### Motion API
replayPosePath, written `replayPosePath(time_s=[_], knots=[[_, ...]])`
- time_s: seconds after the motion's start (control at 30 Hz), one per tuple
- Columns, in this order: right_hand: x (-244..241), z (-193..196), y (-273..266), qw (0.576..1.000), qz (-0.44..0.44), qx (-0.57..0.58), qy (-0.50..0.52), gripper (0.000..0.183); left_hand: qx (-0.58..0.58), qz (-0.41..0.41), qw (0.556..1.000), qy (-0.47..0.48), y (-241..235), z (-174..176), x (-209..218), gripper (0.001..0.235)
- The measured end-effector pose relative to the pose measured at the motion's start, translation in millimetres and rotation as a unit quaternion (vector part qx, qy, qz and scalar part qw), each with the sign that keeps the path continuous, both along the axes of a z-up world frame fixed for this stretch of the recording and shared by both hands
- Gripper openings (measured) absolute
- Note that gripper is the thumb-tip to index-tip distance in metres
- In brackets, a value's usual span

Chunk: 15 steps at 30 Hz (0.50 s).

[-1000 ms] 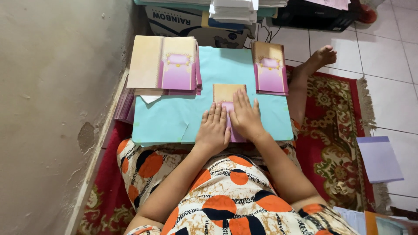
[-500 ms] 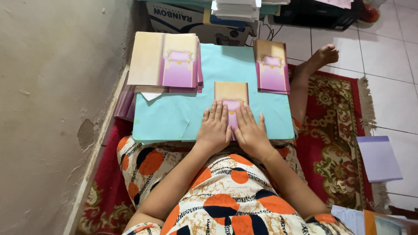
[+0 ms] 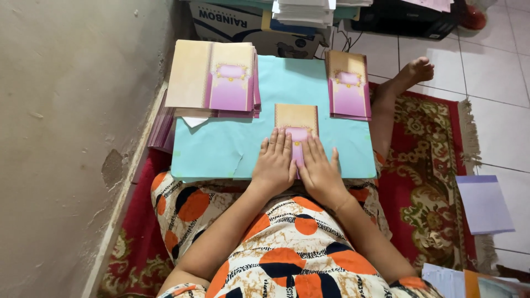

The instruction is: The person folds and stacks printed invitation cards manually on a low workspace.

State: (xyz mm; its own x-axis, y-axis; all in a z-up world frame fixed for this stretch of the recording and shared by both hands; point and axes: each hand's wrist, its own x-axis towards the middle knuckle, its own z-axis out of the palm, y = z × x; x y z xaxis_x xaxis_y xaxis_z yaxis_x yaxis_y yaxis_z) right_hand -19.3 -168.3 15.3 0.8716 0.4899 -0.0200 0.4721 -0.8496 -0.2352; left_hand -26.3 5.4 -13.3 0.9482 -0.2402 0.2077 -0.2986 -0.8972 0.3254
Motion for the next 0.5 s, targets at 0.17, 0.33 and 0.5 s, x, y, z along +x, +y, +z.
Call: replayPosePath(time_s=[0.17, 0.33, 0.5], knots=[[26, -17, -3, 1.0, -0.004, -0.003, 0.01, 0.065, 0.001, -0.002, 1.0, 0.0, 0, -2, 1, 0.074], [88, -28, 9, 0.999, -0.027, 0.018, -0.007, 0.066, 0.001, 0.003, 1.0, -0.007, 1, -2, -1, 0.074], [53, -16, 6, 0.999, -0.012, 0.02, -0.026, 0.062, -0.006, 0.002, 1.0, -0.012, 1, -3, 0, 0.074]])
